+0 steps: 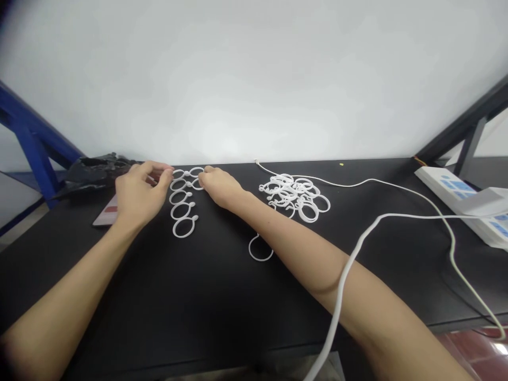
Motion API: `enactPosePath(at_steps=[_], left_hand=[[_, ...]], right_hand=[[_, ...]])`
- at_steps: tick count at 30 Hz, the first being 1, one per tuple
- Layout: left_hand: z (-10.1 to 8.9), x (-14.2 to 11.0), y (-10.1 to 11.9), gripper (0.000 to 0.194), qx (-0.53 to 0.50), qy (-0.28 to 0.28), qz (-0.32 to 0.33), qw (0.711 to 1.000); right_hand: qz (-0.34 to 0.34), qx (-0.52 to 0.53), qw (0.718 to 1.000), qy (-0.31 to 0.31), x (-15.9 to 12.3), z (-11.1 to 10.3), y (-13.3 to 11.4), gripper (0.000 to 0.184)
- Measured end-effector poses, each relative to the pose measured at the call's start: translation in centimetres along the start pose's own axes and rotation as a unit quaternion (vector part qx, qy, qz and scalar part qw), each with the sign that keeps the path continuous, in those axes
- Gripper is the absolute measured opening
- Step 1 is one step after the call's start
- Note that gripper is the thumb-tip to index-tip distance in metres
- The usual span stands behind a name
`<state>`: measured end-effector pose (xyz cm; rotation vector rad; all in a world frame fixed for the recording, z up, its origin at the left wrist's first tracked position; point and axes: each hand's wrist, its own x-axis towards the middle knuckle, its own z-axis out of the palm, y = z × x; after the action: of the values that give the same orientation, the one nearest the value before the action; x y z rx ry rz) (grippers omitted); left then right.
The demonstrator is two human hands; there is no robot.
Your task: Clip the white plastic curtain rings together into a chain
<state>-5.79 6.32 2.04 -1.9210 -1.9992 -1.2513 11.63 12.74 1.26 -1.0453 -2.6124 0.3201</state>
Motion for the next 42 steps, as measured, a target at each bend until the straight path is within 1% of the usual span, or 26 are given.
enactPosePath(at_steps=[9,14,18,22,25,28,31,34,36,39,42], left_hand=[[0.2,-0.1,-0.2,0.015,0.0,-0.003,0.009,1.0],[0.2,-0.1,-0.1,0.017,0.009,-0.005,0.008,1.0],[0.1,-0.2,0.1,0.018,0.008,-0.011,0.015,1.0],[0.2,-0.3,0.1,0.016,0.013,-0.029,0.031,0.999],[0.5,-0.5,0.0,0.015,0.026,-0.033,0.072,0.997],[0.9,-0.9,0.4,0.015,0.034,-0.027,0.139,0.989],[1.1,-1.6,1.8,0.016,0.046,-0.03,0.226,0.973],[1.1,-2.7,3.8,0.014,0.04,-0.053,0.31,0.949],[1.1,-3.4,5.0,0.013,0.023,-0.058,0.341,0.938],[1.0,-4.3,6.3,0.013,-0.001,-0.071,0.361,0.93],[0.9,-5.0,7.1,0.013,-0.026,-0.093,0.381,0.919]], right_hand=[[-0.004,0.01,1.0,0.009,0.0,0.1,0.2,0.021],[0.003,0.025,0.999,0.029,-0.4,-0.1,0.7,0.025],[0.013,0.023,0.998,0.056,-2.2,-1.5,1.4,0.023],[0.017,0.009,0.996,0.092,-5.9,-3.8,1.6,0.021],[0.028,-0.012,0.997,0.073,-9.4,-5.5,1.3,0.021],[0.034,-0.016,0.999,0.011,-12.6,-6.5,0.8,0.021],[0.024,0.007,0.998,-0.062,-15.1,-7.0,0.5,0.027],[-0.024,0.034,0.994,-0.105,-16.7,-7.1,0.6,0.038],[-0.041,0.037,0.992,-0.11,-17.2,-7.0,0.8,0.04],[-0.044,0.037,0.993,-0.098,-17.2,-6.5,1.0,0.029],[-0.022,0.036,0.998,-0.048,-16.8,-5.9,0.9,0.021]])
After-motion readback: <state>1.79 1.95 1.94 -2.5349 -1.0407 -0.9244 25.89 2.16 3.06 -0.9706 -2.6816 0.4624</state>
